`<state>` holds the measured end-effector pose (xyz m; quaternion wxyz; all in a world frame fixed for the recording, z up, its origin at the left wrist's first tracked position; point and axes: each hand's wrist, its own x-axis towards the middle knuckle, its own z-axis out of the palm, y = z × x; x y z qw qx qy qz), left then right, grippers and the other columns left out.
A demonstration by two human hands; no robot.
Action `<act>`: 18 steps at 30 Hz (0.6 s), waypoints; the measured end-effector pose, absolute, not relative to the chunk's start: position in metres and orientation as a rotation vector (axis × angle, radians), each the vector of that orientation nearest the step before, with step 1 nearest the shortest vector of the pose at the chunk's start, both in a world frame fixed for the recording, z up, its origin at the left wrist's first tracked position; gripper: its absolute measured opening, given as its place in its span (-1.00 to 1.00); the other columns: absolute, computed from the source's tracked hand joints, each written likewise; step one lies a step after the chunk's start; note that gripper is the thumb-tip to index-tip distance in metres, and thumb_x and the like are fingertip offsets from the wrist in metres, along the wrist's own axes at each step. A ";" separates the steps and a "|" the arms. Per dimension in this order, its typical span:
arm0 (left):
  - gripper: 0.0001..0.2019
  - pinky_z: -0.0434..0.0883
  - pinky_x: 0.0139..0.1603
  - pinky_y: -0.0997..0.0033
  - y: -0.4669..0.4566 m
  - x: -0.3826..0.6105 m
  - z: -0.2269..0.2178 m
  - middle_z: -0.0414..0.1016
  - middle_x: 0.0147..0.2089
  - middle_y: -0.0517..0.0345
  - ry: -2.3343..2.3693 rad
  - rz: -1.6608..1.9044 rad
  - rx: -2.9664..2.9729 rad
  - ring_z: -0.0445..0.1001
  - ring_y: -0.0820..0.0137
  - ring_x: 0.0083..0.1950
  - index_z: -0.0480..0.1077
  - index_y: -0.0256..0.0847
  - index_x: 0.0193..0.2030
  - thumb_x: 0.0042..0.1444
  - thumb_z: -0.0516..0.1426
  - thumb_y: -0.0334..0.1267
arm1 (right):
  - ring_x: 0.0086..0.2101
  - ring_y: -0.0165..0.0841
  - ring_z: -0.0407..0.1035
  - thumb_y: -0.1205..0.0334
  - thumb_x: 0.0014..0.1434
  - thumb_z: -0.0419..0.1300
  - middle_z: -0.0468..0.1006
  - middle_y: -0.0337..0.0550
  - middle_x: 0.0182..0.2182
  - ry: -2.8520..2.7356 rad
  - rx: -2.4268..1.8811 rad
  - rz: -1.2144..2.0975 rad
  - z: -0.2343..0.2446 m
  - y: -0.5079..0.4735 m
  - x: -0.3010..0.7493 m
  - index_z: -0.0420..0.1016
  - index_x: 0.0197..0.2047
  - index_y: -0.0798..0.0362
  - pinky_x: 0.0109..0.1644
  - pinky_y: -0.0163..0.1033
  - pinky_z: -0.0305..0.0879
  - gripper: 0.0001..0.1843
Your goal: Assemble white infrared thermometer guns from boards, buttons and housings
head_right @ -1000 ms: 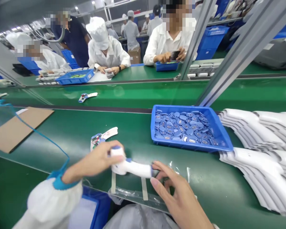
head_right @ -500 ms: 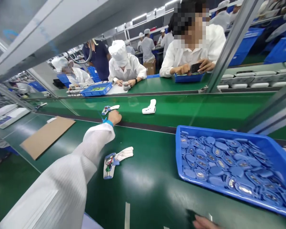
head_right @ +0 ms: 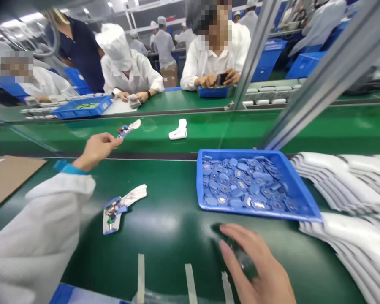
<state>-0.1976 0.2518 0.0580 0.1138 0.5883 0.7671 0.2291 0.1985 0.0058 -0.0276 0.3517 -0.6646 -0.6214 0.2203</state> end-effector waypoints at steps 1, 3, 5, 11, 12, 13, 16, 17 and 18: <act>-0.63 0.35 -0.20 0.44 0.230 -0.186 0.061 0.51 -0.29 0.17 2.161 0.718 1.774 0.42 0.46 -0.29 0.40 -0.33 -0.26 0.24 0.17 0.03 | -0.11 -0.25 0.50 -0.11 0.17 0.25 0.59 -0.17 -0.03 -1.561 -1.740 0.653 -0.017 0.008 0.197 0.58 -0.03 -0.17 -0.08 -0.27 0.48 -0.65; -0.64 0.36 -0.19 0.46 0.178 -0.155 0.061 0.54 -0.25 0.20 1.963 0.781 1.856 0.46 0.43 -0.25 0.36 -0.24 -0.34 0.18 0.21 0.05 | -0.12 -0.25 0.49 -0.16 0.24 0.16 0.59 -0.11 -0.03 -1.422 -1.704 0.910 0.001 0.014 0.191 0.56 -0.01 -0.12 -0.07 -0.24 0.47 -0.60; -0.70 0.38 -0.09 0.39 0.121 -0.117 0.055 0.56 -0.13 0.14 1.663 0.913 1.926 0.51 0.33 -0.13 0.33 -0.20 -0.39 0.18 0.22 -0.04 | -0.17 -0.24 0.50 -0.25 0.32 -0.02 0.58 -0.04 -0.03 -1.270 -1.526 1.273 0.016 0.019 0.182 0.51 0.10 -0.06 -0.14 -0.19 0.49 -0.44; -0.51 0.39 0.01 0.30 0.011 -0.030 0.014 0.53 0.05 0.09 1.345 0.722 1.521 0.49 0.24 0.02 0.30 -0.10 0.12 0.06 0.32 -0.23 | -0.21 -0.24 0.50 -0.12 0.33 0.06 0.62 -0.12 -0.18 -1.622 -1.423 1.513 0.020 0.007 0.174 0.44 0.20 -0.07 -0.12 -0.13 0.44 -0.51; -0.48 0.40 -0.01 0.32 0.006 -0.024 0.009 0.54 0.02 0.10 1.252 0.663 1.440 0.49 0.25 -0.01 0.31 -0.11 0.14 0.06 0.33 -0.21 | -0.14 -0.22 0.49 -0.07 0.34 0.07 0.62 -0.13 -0.12 -1.738 -1.462 1.388 0.015 0.001 0.177 0.47 0.16 -0.11 -0.03 -0.09 0.40 -0.58; -0.54 0.40 -0.04 0.34 0.003 -0.020 0.007 0.55 -0.03 0.10 1.177 0.624 1.389 0.49 0.27 -0.04 0.36 -0.14 0.11 0.08 0.32 -0.19 | -0.06 -0.20 0.47 -0.03 0.36 0.07 0.60 -0.14 -0.05 -1.819 -1.490 1.277 0.010 -0.004 0.181 0.48 0.14 -0.13 0.06 -0.06 0.36 -0.62; -0.79 0.36 -0.14 0.39 0.001 -0.013 0.006 0.55 -0.19 0.13 1.095 0.621 1.360 0.45 0.33 -0.16 0.48 -0.21 -0.10 0.22 0.21 -0.14 | 0.10 -0.20 0.37 0.04 0.38 0.04 0.51 -0.16 0.12 -1.884 -1.522 1.026 0.001 -0.019 0.191 0.41 0.19 -0.17 0.17 -0.02 0.27 -0.64; -0.80 0.34 -0.16 0.40 0.001 -0.012 0.008 0.54 -0.21 0.15 1.092 0.635 1.375 0.43 0.34 -0.18 0.48 -0.21 -0.12 0.25 0.19 -0.14 | 0.13 -0.22 0.34 0.06 0.39 0.02 0.48 -0.16 0.15 -1.884 -1.515 0.952 0.001 -0.021 0.194 0.38 0.20 -0.18 0.17 -0.04 0.27 -0.64; -0.81 0.33 -0.16 0.41 0.001 -0.010 0.010 0.53 -0.22 0.17 1.089 0.647 1.401 0.41 0.36 -0.20 0.48 -0.20 -0.11 0.26 0.18 -0.14 | 0.12 -0.24 0.34 0.08 0.40 0.01 0.47 -0.18 0.15 -1.894 -1.500 0.868 0.002 -0.023 0.195 0.38 0.19 -0.19 0.14 -0.06 0.27 -0.66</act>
